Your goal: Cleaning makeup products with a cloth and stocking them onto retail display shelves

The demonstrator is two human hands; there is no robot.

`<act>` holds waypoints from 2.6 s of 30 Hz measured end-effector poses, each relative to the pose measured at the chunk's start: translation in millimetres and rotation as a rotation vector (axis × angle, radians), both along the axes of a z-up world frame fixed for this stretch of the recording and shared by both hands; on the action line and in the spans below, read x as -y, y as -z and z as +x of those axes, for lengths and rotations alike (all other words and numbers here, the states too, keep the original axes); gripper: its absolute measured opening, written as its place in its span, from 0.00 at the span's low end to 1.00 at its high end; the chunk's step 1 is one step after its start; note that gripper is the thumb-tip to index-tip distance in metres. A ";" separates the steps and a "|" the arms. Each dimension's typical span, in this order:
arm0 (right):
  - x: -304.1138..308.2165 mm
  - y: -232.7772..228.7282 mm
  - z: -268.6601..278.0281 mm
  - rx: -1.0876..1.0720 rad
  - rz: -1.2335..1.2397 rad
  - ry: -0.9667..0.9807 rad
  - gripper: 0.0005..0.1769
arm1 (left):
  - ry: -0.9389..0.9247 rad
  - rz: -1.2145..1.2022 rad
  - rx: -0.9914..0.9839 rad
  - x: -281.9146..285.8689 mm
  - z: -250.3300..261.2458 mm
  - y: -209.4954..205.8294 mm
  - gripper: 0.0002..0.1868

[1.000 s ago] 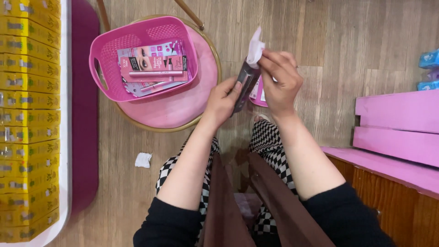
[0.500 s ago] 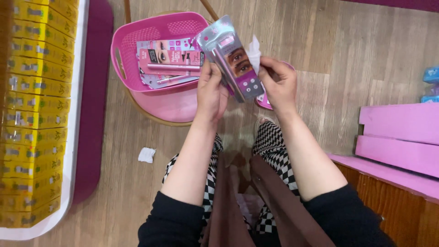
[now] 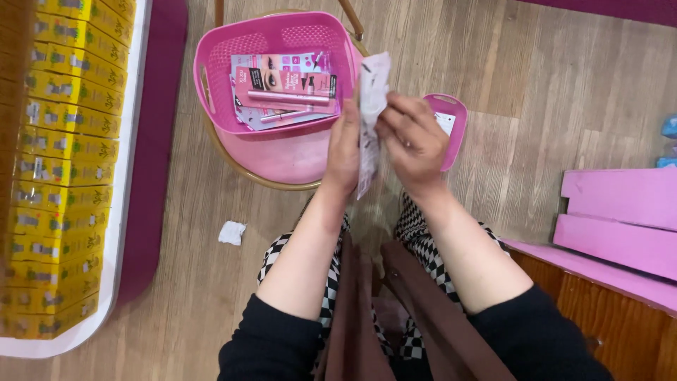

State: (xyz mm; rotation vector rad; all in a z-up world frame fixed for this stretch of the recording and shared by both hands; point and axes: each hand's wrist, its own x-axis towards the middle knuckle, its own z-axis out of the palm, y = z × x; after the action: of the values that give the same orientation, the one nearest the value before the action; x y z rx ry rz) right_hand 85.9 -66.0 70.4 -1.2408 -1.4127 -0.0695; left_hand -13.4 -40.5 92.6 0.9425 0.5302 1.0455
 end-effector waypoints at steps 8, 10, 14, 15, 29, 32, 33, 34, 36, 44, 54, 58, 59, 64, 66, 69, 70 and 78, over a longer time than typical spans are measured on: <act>-3.1 3.7 17.1 0.021 -0.005 0.035 0.09 | 0.137 0.266 -0.145 -20.5 0.5 46.8 0.29; -2.1 -0.4 6.0 0.070 -0.003 -0.016 0.09 | 0.112 0.130 -0.039 -19.7 0.5 39.9 0.32; 2.3 -14.5 -11.1 0.121 0.075 -0.228 0.11 | 0.026 -0.349 0.316 -36.7 -13.5 45.2 0.48; 4.3 -14.0 -10.0 0.140 0.076 -0.276 0.13 | 0.010 -0.422 0.357 -45.2 -20.3 51.1 0.51; -19.8 23.6 -3.0 -0.045 -0.039 -0.114 0.11 | -0.480 -0.347 0.391 -52.4 -35.1 -6.6 0.31; -36.1 24.7 -10.9 -0.346 -0.197 -0.098 0.09 | -0.680 -0.209 0.189 -54.1 -35.8 21.2 0.30; -42.0 26.9 -14.9 -0.459 -0.254 -0.087 0.07 | -0.777 -0.165 0.100 -55.9 -36.8 34.4 0.38; -47.4 31.4 -18.7 -0.462 -0.255 -0.089 0.07 | -0.779 -0.165 0.097 -53.2 -39.9 31.0 0.38; -58.7 40.3 -25.5 -0.338 -0.344 0.082 0.06 | -0.825 -0.338 -0.429 -48.9 -45.1 24.1 0.43; -62.9 43.8 -20.1 -0.144 -0.305 0.156 0.09 | -0.749 -0.156 -0.590 -55.3 -45.8 37.4 0.36; -34.5 44.8 58.0 -0.654 -0.444 0.424 0.09 | -0.328 0.329 -0.571 -40.3 21.7 40.6 0.11; -12.4 121.8 137.3 -0.819 -0.439 0.600 0.07 | -0.401 0.577 -0.804 -17.8 75.5 63.0 0.09; -4.7 138.9 153.4 -0.850 -0.454 0.659 0.09 | -0.409 0.570 -0.878 -11.2 89.2 67.3 0.12; 50.4 265.7 216.2 -0.764 -0.474 0.850 0.18 | -0.432 0.734 -0.789 13.1 163.1 148.5 0.18; 71.7 298.9 218.8 -0.798 -0.640 0.917 0.19 | -0.309 0.631 -0.732 27.3 192.4 196.3 0.15; 97.1 419.9 245.2 -0.705 -0.884 0.965 0.19 | -0.120 0.478 -0.822 39.7 224.7 323.2 0.18; 96.8 431.3 234.6 -0.707 -0.892 0.960 0.19 | -0.122 0.474 -0.830 40.4 222.5 357.2 0.18; 85.2 513.6 228.2 -0.600 -1.148 0.714 0.15 | 0.248 0.014 -1.067 33.6 241.6 497.5 0.27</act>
State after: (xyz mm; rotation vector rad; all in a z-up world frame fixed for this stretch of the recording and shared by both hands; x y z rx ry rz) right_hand 314.1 -151.2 -443.2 -2.3936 -0.3412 0.6571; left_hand 228.2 -74.2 -405.0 1.5107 1.2346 0.2449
